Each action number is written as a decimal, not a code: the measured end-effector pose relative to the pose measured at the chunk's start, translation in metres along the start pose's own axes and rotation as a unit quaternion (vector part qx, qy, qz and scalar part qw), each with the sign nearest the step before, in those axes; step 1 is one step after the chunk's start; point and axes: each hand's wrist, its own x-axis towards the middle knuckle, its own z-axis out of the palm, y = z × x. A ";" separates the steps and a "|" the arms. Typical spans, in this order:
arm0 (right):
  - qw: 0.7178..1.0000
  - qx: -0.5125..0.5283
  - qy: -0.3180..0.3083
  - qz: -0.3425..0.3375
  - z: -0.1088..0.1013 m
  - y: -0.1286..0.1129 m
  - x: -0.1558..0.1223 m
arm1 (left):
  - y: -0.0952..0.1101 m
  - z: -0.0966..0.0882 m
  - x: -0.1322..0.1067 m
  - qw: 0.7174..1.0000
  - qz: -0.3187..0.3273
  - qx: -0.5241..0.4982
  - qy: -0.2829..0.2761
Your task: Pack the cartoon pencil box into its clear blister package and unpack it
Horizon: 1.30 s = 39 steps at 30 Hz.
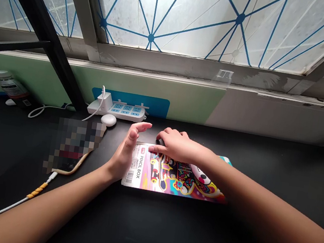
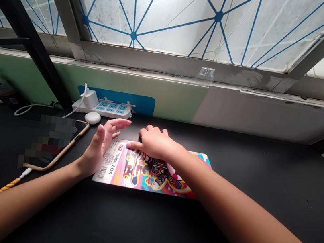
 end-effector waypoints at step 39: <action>0.980 0.090 0.151 0.096 0.025 0.085 -0.107 | 0.007 -0.006 0.010 0.939 -0.276 -0.168 -0.121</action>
